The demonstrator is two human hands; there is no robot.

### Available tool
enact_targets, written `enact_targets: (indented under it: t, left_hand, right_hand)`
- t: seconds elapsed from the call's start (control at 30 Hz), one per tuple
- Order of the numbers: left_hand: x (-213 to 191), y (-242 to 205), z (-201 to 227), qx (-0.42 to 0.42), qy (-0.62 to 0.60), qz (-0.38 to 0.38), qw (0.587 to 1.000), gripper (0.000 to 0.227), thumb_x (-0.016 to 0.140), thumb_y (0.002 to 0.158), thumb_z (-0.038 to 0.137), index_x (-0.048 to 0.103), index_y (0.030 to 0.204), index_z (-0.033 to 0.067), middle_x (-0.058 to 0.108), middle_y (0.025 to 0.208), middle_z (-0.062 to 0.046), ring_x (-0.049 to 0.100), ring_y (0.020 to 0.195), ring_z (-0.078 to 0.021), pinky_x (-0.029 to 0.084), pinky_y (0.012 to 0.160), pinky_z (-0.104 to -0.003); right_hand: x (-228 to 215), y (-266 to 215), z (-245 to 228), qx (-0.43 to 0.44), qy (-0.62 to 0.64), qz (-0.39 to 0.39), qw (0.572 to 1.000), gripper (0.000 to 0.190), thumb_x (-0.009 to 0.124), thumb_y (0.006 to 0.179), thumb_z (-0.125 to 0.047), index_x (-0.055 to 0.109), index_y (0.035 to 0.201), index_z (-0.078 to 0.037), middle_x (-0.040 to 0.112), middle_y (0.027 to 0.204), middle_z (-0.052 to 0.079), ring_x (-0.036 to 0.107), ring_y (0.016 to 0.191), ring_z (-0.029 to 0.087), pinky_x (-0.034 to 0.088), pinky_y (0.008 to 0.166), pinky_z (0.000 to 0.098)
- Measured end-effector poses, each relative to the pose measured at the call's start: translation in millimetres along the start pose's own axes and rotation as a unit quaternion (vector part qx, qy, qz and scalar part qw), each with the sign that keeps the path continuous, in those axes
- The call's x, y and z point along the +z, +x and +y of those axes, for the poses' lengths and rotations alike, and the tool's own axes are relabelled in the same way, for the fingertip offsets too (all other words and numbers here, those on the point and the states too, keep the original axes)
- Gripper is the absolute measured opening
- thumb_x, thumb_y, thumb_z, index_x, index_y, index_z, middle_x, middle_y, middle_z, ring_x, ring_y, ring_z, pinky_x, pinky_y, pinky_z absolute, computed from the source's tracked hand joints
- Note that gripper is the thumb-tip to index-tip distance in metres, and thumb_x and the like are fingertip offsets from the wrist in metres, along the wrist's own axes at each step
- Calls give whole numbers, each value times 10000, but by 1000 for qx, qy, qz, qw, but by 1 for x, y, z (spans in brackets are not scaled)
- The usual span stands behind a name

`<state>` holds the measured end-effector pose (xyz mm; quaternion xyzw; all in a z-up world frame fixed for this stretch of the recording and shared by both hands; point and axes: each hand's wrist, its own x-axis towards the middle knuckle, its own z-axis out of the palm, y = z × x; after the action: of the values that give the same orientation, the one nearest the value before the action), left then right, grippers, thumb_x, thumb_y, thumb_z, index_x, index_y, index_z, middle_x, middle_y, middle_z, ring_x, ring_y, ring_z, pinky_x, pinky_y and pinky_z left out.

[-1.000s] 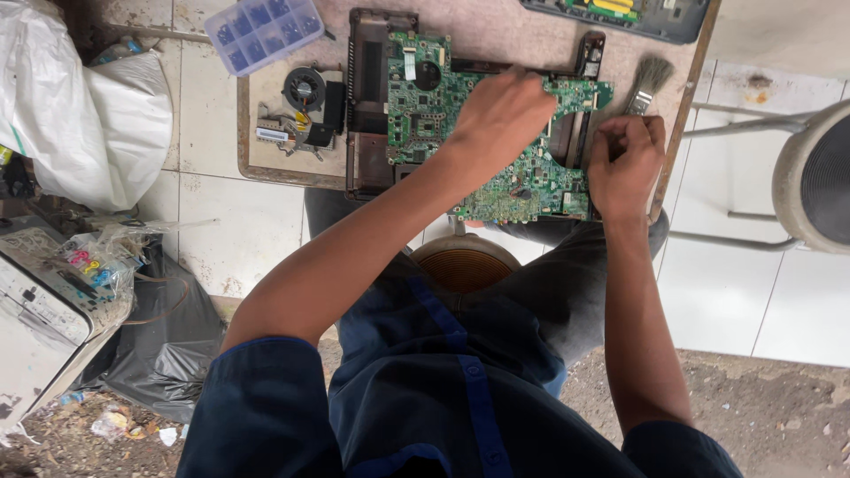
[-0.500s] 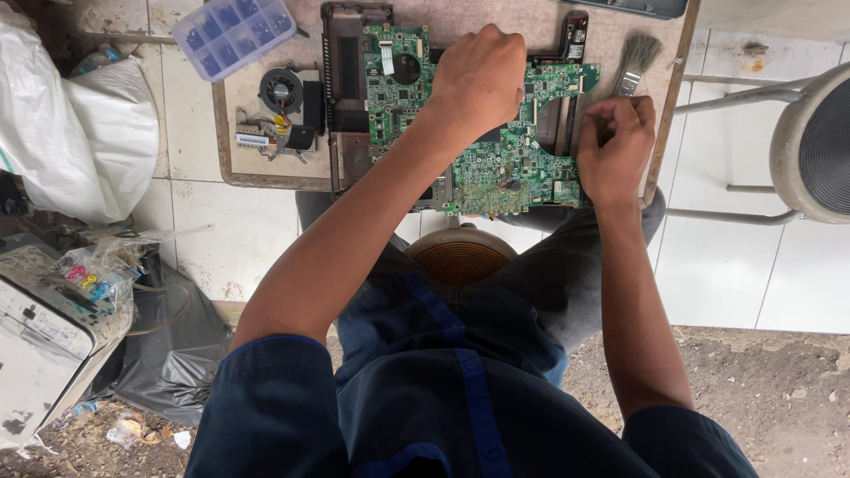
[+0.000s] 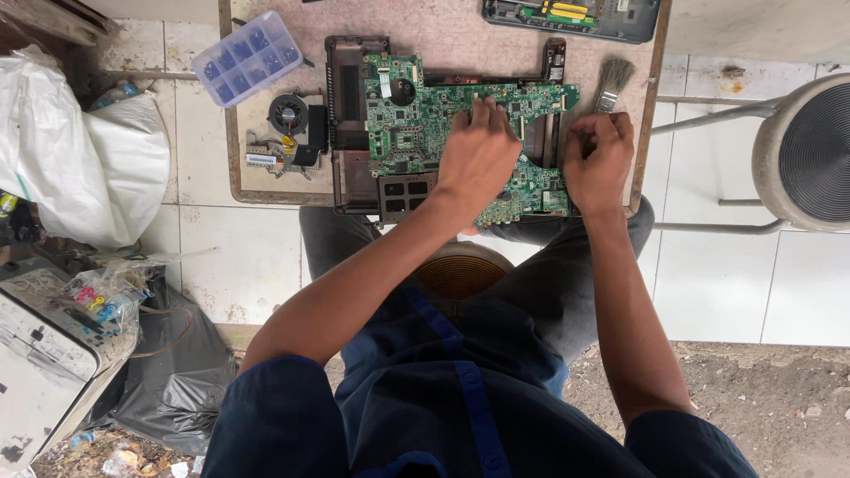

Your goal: The person cleans a motherboard with a brush, then uses a screwdriver to remove and reattach a fan and other components. They also handle a small plastic parts container and organize screws.

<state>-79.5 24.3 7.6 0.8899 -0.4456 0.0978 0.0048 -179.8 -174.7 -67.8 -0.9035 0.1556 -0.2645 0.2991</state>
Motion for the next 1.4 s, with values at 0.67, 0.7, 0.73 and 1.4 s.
enact_targets:
  t: [0.67, 0.7, 0.73, 1.4]
  left_hand:
    - [-15, -73, 5, 73, -161, -139, 974, 999, 927, 768, 346, 486, 1653, 202, 242, 1761, -261, 141, 1584, -632, 146, 1251, -826]
    - [-11, -80, 6, 96, -165, -73, 979, 748, 841, 860, 310, 588, 1557, 208, 402, 1665, -251, 273, 1540, -614, 208, 1230, -825]
    - [-6, -88, 6, 120, -169, -6, 978, 518, 754, 952, 276, 690, 1462, 214, 562, 1570, -241, 406, 1496, -597, 270, 1209, -824]
    - [-138, -107, -143, -323, -467, 553, 609, 286, 796, 1020, 193, 696, 1225, 21, 430, 881, 39, 279, 727, -68, 243, 659, -265]
  right_hand:
    - [-14, -3, 29, 225, 260, 25, 939, 92, 692, 1078, -11, 681, 1077, -103, 634, 975, 43, 645, 850, 124, 537, 746, 276]
    - [-14, -4, 30, 210, 264, 34, 941, 85, 696, 1084, 0, 684, 1072, -83, 634, 918, 61, 649, 785, 141, 530, 714, 281]
    - [-13, -5, 32, 195, 267, 43, 943, 79, 699, 1091, 11, 688, 1067, -64, 635, 860, 80, 653, 720, 158, 524, 683, 286]
    - [-12, -18, 26, 126, 223, 36, 966, 91, 659, 1120, 40, 667, 1122, -51, 677, 1014, 73, 644, 940, 164, 546, 887, 291]
